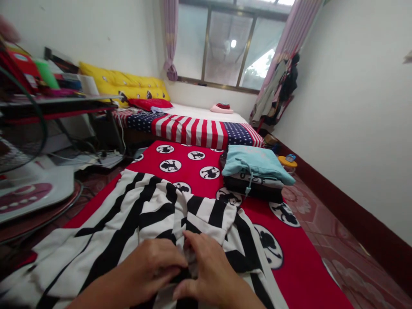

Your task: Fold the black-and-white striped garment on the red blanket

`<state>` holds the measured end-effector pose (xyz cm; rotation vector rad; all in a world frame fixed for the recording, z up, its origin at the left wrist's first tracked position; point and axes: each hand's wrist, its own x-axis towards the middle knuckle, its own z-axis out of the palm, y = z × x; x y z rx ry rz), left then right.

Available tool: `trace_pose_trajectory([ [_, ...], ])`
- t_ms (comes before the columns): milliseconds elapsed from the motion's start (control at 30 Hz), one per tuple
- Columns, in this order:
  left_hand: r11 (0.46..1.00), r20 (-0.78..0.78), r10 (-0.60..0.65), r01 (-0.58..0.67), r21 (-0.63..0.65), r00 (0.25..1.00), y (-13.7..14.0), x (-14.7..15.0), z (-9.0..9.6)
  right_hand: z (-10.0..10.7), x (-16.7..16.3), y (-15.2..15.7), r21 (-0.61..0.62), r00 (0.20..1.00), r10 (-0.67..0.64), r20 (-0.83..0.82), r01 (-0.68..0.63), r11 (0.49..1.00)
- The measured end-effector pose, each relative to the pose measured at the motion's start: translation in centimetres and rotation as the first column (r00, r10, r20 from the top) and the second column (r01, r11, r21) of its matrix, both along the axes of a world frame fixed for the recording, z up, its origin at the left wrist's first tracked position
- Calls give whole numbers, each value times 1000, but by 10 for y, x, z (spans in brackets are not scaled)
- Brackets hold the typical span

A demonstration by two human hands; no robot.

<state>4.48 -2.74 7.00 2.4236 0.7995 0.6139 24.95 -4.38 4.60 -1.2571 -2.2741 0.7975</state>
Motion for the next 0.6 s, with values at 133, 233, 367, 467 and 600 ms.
trace_pose_trajectory([
  [133,972,131,194,-208,107,972,56,-34,3,-16,-10,1,131,981,34,189,-59,990],
  [233,901,107,354,-369,229,929,117,-59,-3,-26,-15,0,192,995,-38,96,19,981],
  [367,861,-173,451,-376,342,876,181,-84,-14,-33,-15,1,240,998,-36,-53,47,970],
  [467,894,-374,400,-266,360,837,208,-94,-23,-38,-13,3,278,993,-24,-113,54,959],
  [600,924,-503,363,-236,300,784,223,-99,-35,-42,-13,5,302,989,-23,-143,66,951],
])
